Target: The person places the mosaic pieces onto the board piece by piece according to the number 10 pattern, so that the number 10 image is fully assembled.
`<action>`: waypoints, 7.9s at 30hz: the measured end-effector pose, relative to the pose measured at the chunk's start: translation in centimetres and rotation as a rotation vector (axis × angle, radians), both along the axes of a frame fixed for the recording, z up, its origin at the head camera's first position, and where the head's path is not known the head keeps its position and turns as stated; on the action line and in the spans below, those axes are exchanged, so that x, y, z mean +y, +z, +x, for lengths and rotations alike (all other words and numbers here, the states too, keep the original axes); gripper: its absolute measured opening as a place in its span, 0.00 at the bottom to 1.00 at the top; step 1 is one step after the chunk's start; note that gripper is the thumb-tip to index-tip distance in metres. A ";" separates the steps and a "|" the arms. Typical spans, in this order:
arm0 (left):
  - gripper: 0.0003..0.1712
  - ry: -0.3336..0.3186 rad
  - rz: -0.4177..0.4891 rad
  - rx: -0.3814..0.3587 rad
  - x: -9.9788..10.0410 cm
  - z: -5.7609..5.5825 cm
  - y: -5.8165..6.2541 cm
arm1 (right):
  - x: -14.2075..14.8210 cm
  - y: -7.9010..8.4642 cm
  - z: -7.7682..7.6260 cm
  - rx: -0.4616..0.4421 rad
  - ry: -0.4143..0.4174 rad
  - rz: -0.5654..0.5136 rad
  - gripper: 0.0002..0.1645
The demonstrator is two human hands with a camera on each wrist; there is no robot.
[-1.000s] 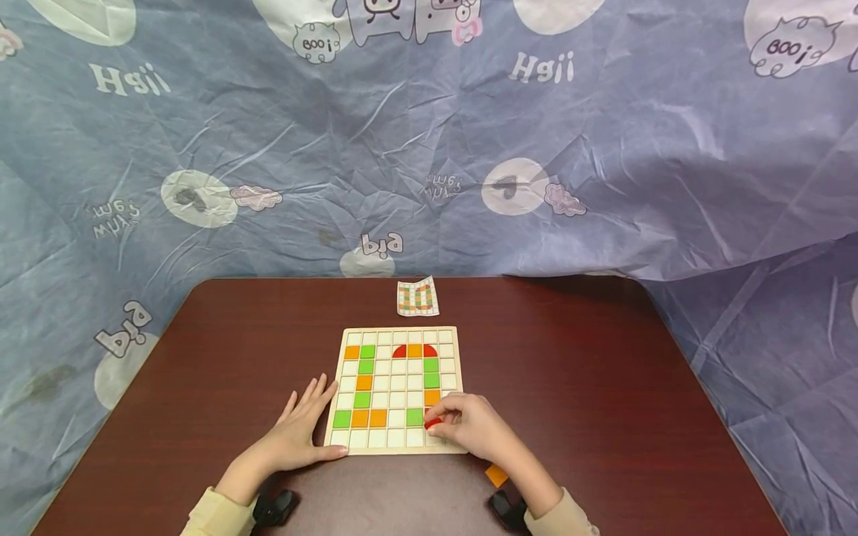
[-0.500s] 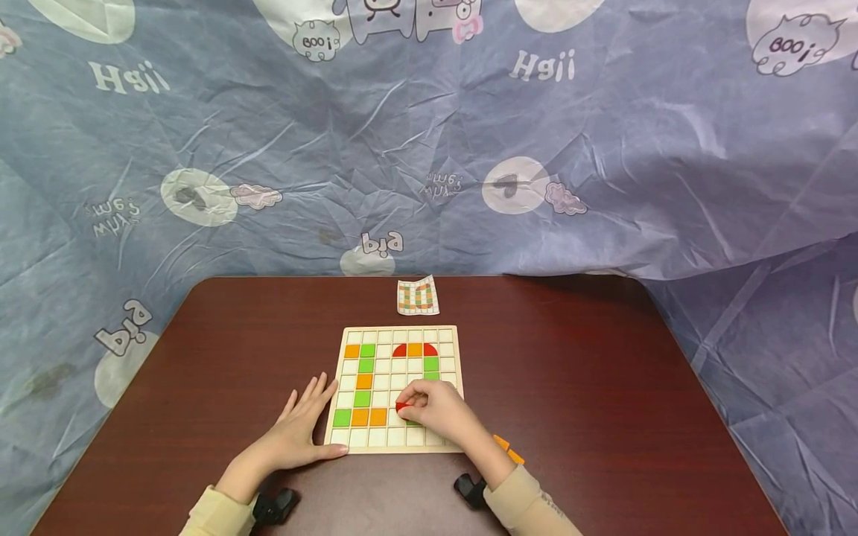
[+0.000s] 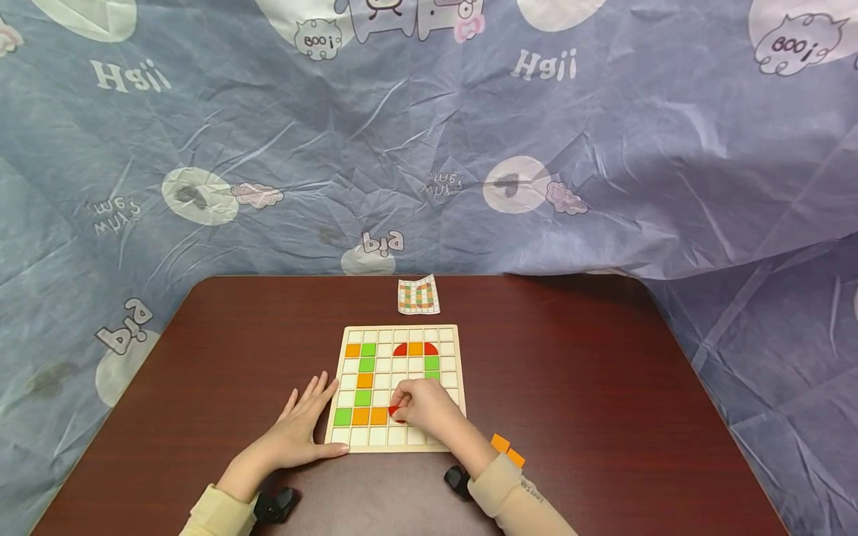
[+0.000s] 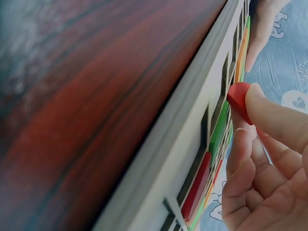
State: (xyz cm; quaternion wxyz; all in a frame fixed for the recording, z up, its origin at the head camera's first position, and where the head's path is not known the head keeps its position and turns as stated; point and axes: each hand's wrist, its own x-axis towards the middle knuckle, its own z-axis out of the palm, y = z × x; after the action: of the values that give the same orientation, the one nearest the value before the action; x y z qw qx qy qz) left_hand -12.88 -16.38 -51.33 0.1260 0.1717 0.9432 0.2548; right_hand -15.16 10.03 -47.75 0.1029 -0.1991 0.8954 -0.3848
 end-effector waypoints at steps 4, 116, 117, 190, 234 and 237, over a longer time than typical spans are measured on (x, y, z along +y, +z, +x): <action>0.66 -0.003 0.005 -0.002 0.0 0.1 0.1 | 0.0 -0.1 -0.1 0.012 0.008 0.030 0.06; 0.68 -0.004 0.064 0.058 -0.1 0.2 -0.7 | 10.3 0.9 2.0 -0.143 -0.390 -0.165 0.13; 0.68 -0.001 0.058 0.054 -0.1 0.2 -0.8 | 10.0 1.0 1.7 -0.145 -0.384 -0.185 0.13; 0.66 0.008 -0.002 -0.007 0.4 0.3 0.5 | 0.3 0.4 -1.4 0.005 -0.218 -0.004 0.02; 0.67 0.004 0.015 -0.008 0.3 0.3 0.4 | 17.4 -0.1 6.9 -0.215 -0.155 -0.073 0.23; 0.67 0.005 0.014 -0.006 0.3 0.2 0.4 | 17.1 -0.2 7.2 -0.185 -0.168 -0.013 0.24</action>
State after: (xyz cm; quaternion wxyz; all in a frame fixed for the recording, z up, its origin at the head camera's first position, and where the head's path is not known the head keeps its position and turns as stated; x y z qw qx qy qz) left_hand -12.67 -16.13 -50.88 0.1271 0.1696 0.9415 0.2622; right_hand -7.98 27.16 -48.00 0.1510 -0.0879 0.8930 -0.4148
